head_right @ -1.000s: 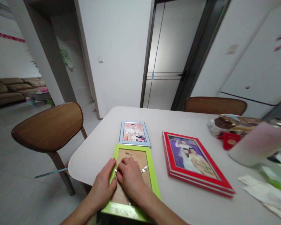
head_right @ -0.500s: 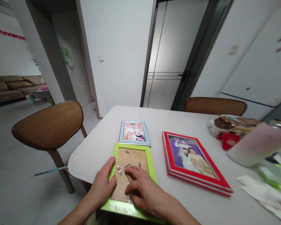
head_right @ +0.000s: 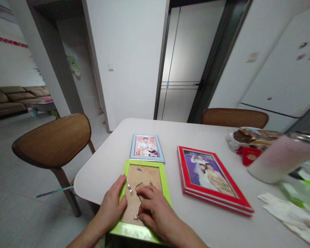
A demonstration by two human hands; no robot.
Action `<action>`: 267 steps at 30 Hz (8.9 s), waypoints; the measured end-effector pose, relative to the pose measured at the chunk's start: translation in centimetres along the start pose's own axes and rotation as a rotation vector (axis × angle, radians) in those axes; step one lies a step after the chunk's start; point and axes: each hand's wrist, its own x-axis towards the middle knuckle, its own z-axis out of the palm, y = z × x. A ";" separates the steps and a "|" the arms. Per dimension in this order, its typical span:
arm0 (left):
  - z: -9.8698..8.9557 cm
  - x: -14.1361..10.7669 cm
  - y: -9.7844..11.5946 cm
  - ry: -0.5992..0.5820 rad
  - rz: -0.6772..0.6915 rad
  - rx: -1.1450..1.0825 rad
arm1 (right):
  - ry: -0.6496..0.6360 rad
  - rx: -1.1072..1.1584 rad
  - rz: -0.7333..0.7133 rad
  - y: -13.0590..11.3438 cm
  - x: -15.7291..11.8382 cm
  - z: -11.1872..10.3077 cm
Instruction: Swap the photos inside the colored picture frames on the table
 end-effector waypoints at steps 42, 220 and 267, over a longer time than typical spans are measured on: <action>-9.4 2.5 -7.3 -0.024 -0.558 -0.286 | 0.211 -0.275 0.623 5.0 -0.5 -1.6; -2.0 -1.6 4.5 -0.598 0.134 0.098 | 0.171 -0.602 0.270 5.8 -0.5 -2.6; -1.8 -2.5 3.7 -0.594 0.159 0.120 | 0.274 -0.228 0.379 4.6 6.7 0.0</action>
